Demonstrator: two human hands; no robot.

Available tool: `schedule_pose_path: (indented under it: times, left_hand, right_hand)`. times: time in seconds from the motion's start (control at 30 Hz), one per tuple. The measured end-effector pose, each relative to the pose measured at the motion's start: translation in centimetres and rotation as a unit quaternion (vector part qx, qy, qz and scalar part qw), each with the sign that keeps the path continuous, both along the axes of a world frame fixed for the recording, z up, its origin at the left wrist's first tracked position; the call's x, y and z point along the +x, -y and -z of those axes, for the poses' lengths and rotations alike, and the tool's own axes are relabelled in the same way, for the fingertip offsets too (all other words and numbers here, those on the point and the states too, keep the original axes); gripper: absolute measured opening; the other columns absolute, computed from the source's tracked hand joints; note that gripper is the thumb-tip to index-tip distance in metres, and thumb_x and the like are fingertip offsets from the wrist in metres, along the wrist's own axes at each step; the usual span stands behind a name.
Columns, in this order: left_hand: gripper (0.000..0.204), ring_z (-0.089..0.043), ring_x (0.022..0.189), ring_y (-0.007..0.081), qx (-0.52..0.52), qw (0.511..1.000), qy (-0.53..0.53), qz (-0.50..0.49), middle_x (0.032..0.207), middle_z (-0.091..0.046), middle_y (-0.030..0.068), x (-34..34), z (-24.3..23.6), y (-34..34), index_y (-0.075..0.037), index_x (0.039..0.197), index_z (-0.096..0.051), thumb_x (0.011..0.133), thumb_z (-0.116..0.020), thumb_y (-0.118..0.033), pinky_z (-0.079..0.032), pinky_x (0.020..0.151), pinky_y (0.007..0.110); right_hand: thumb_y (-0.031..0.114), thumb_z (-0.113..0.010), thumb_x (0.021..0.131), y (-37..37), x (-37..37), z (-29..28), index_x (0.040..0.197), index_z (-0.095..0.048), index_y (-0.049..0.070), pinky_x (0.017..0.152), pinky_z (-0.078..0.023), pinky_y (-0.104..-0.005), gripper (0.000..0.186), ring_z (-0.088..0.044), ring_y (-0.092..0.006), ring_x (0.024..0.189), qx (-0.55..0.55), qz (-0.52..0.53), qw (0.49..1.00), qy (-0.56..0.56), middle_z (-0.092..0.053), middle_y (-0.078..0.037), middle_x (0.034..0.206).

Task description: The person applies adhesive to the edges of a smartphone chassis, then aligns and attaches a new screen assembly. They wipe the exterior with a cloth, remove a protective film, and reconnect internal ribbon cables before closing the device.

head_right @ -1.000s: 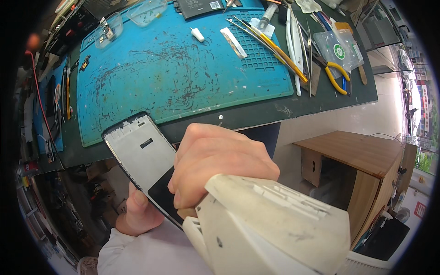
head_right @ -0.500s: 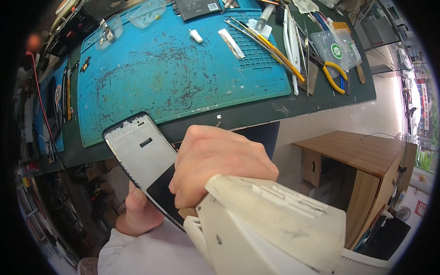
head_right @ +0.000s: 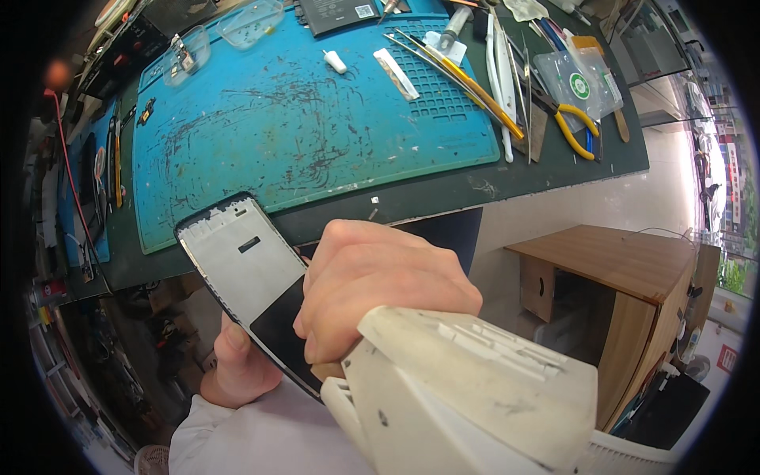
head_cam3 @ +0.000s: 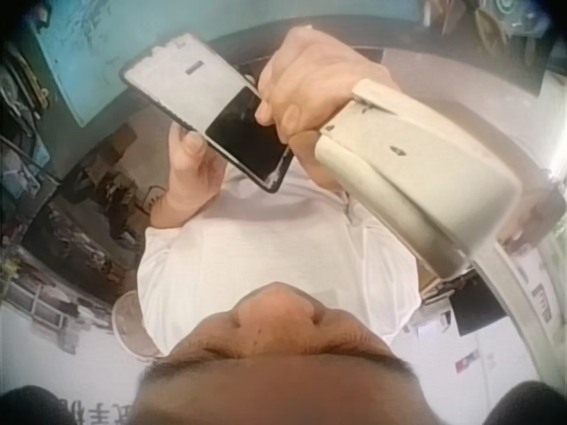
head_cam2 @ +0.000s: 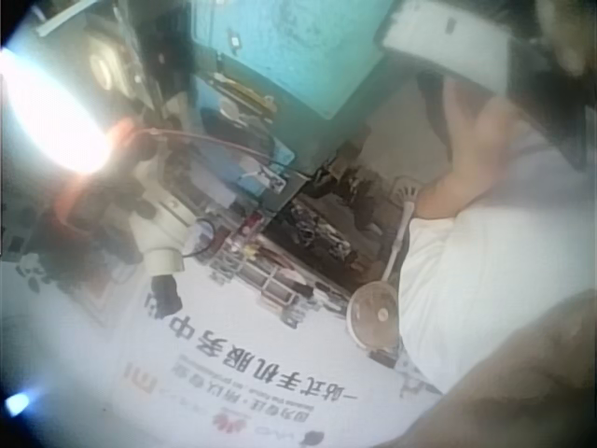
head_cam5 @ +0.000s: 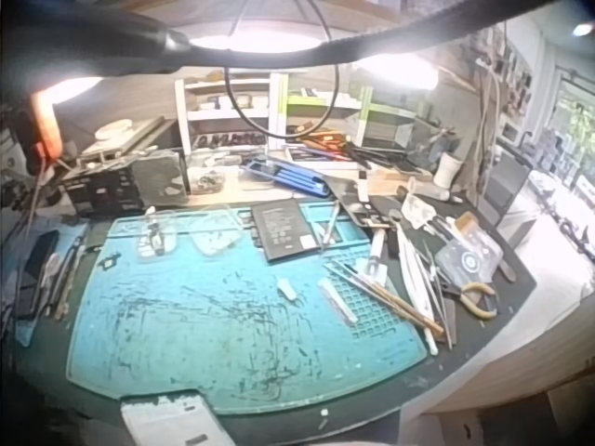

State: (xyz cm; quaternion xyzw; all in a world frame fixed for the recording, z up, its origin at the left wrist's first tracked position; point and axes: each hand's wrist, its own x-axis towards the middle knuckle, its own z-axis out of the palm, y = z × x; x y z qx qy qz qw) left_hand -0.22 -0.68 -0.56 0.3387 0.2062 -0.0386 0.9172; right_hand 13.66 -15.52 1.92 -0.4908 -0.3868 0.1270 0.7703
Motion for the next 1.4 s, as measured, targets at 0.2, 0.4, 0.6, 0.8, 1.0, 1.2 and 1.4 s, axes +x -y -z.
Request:
schedule_pose_path:
  times: [0.2, 0.4, 0.6, 0.8, 1.0, 1.2, 1.4]
  left_hand:
    - [0.093, -0.059, 0.127, 0.023, -0.004, 0.999, -0.026, -0.019, 0.14, -0.057, 0.0141, -0.3, 0.0, 0.3, 0.005, 0.146, -0.042, 0.079, -0.084, -0.044, -0.045, 0.11, 0.04]
    - [0.093, -0.059, 0.128, 0.0235, -0.01, 0.999, -0.031, -0.017, 0.14, -0.057, 0.0142, -0.5, 0.1, 0.3, 0.004, 0.146, -0.041, 0.078, -0.085, -0.043, -0.045, 0.111, 0.041]
    - [0.095, -0.059, 0.128, 0.0239, -0.002, 0.999, -0.032, -0.015, 0.141, -0.057, 0.0143, -0.3, -0.1, 0.3, 0.004, 0.147, -0.04, 0.078, -0.085, -0.045, -0.045, 0.111, 0.041]
    - [0.097, -0.059, 0.127, 0.0241, 0.001, 0.999, -0.032, -0.019, 0.141, -0.057, 0.0145, -0.3, -0.3, 0.4, 0.003, 0.147, -0.04, 0.078, -0.086, -0.047, -0.046, 0.11, 0.042]
    - [0.096, -0.06, 0.126, 0.024, 0.005, 0.999, -0.031, -0.016, 0.14, -0.057, 0.0138, -0.2, -0.4, 0.3, 0.003, 0.146, -0.041, 0.078, -0.086, -0.048, -0.047, 0.11, 0.042]
    - [0.096, -0.06, 0.126, 0.0243, 0.006, 1.0, -0.022, -0.021, 0.14, -0.057, 0.0131, 0.2, -0.5, 0.3, 0.003, 0.146, -0.041, 0.078, -0.086, -0.047, -0.047, 0.109, 0.043]
    - [0.095, -0.06, 0.126, 0.0247, 0.005, 0.999, -0.023, -0.028, 0.14, -0.057, 0.0134, 0.2, -0.5, 0.3, 0.003, 0.146, -0.041, 0.078, -0.086, -0.046, -0.047, 0.11, 0.043]
  right_hand:
    - [0.01, -0.075, 0.091, 0.1, -0.1, 0.2, 0.088, -0.061, 0.013, 0.058, -0.052, -0.0286, 0.015, -0.054, -0.0168, 0.068, 0.01, 0.002, 1.0, -0.002, -0.061, -0.001, 0.074]
    - [0.01, -0.075, 0.091, 0.2, -0.2, 0.0, 0.088, -0.061, 0.012, 0.058, -0.052, -0.0287, 0.015, -0.054, -0.0167, 0.068, 0.003, 0.002, 1.0, 0.0, -0.06, -0.001, 0.074]
    - [0.018, -0.076, 0.082, -0.9, -1.3, 0.2, 0.073, -0.061, 0.002, 0.054, -0.047, -0.0327, 0.023, -0.06, -0.023, 0.057, 0.061, 0.088, 0.994, -0.034, -0.065, -0.009, 0.068]
    - [0.017, -0.076, 0.082, -0.8, -1.2, 0.1, 0.073, -0.061, 0.002, 0.054, -0.047, -0.0332, 0.023, -0.059, -0.0231, 0.056, 0.054, 0.093, 0.994, -0.022, -0.065, -0.01, 0.067]
    - [0.016, -0.077, 0.08, -0.6, -1.3, 0.4, 0.074, -0.061, 0.002, 0.055, -0.048, -0.0335, 0.022, -0.059, -0.0235, 0.056, 0.065, 0.086, 0.994, -0.023, -0.065, -0.01, 0.068]
    - [0.012, -0.077, 0.079, -0.6, -1.4, 0.3, 0.074, -0.062, 0.002, 0.055, -0.049, -0.0334, 0.019, -0.059, -0.023, 0.057, 0.068, 0.089, 0.993, -0.023, -0.066, -0.01, 0.069]
    - [0.011, -0.077, 0.076, -0.6, -1.5, 0.0, 0.072, -0.061, 0.002, 0.055, -0.049, -0.0332, 0.019, -0.059, -0.0228, 0.057, 0.065, 0.096, 0.993, -0.037, -0.065, -0.009, 0.068]
